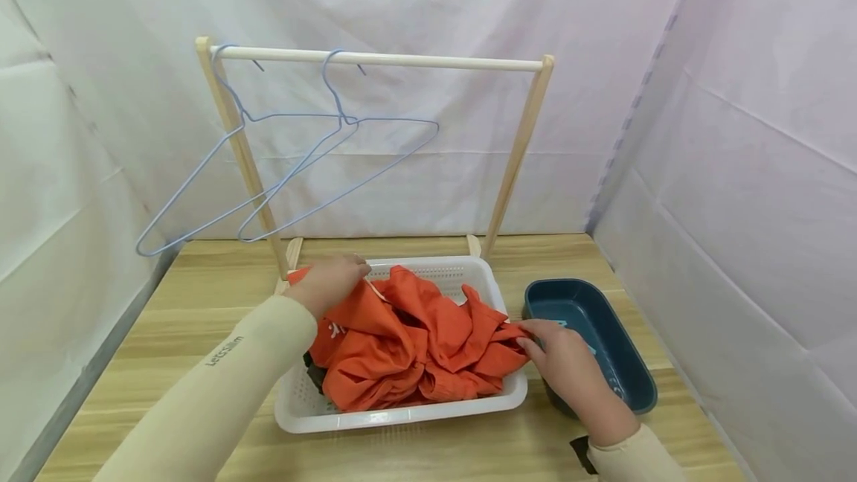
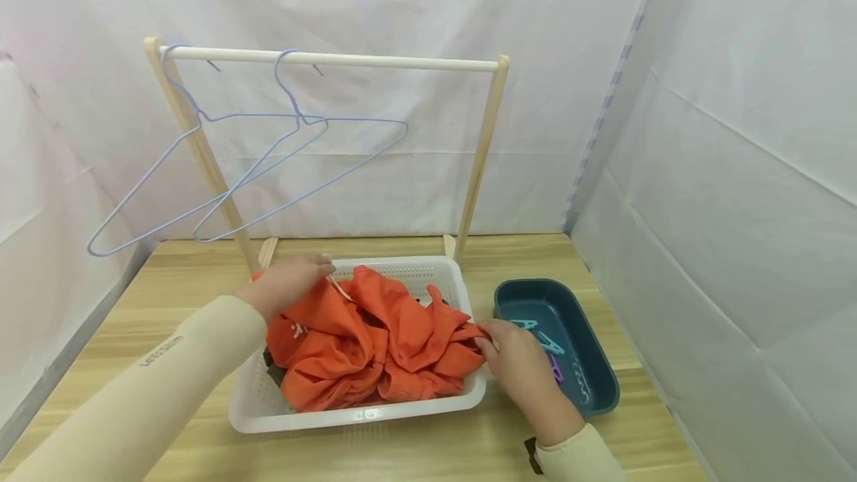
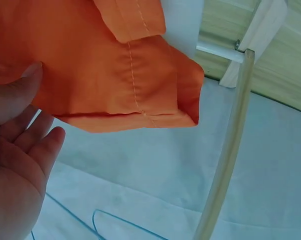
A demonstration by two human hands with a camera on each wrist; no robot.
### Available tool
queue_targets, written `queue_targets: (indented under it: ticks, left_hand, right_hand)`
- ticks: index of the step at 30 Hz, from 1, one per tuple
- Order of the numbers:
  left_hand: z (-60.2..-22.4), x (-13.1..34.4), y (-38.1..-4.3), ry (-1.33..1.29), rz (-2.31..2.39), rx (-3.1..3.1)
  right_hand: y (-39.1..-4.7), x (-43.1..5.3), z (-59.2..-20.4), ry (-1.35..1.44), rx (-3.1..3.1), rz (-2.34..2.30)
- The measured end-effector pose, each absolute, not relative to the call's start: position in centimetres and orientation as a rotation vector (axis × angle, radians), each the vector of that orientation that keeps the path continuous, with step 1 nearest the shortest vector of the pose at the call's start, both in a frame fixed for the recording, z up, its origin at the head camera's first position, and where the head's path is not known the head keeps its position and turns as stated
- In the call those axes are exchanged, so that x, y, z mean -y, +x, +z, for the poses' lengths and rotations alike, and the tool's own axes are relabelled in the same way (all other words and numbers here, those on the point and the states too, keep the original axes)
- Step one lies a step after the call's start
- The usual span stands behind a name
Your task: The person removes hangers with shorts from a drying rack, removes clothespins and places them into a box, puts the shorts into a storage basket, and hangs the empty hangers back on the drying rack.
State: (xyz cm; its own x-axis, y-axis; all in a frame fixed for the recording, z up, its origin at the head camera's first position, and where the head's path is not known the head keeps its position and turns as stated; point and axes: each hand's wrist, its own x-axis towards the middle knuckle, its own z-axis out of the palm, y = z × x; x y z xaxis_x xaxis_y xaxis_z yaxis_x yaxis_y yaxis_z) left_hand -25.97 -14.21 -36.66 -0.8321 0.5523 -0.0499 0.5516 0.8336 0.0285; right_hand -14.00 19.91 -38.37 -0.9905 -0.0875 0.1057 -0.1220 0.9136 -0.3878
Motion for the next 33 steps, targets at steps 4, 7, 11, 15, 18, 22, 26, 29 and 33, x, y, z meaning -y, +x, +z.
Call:
queue_targets:
  ticks: [4, 7, 11, 15, 18, 22, 26, 29, 33]
  left_hand:
    - [-37.3, 13.5, -26.3, 0.886, -0.062, -2.894]
    - [-37.9, 13.5, -26.4, 0.895, -0.105, -2.885]
    - [-38.9, 13.8, -26.5, 0.935, -0.138, -2.925]
    - [-39.5, 14.1, -26.4, 0.955, -0.174, -2.966]
    - [-39.7, 14.3, -26.3, 0.945, -0.204, -2.979]
    - [-39.5, 14.6, -25.7, 0.916, -0.198, -2.972]
    - [-39.4, 14.9, -25.0, 0.866, -0.064, -2.971]
    - [-39.6, 15.0, -24.3, 0.786, 0.113, -2.966]
    - [-39.9, 15.0, -23.2, 0.742, 0.244, -2.952]
  right_hand:
    - [-14.0, -19.7, -38.6, 0.105, 3.017, 0.685]
    - [-14.1, -19.5, -38.9, 0.114, 3.014, 0.709]
    - [-14.2, -19.2, -39.0, 0.117, 3.005, 0.745]
    - [-14.2, -18.9, -38.9, 0.086, 3.010, 0.808]
    - [-14.2, -18.7, -38.9, 0.107, 2.999, 0.815]
    - [-14.1, -18.5, -38.9, 0.159, 2.965, 0.796]
    - [-14.1, -18.1, -39.0, 0.204, 2.929, 0.800]
    - [-14.0, -17.6, -39.2, 0.213, 2.936, 0.812]
    - [-14.0, -16.9, -39.4, 0.224, 2.968, 0.827]
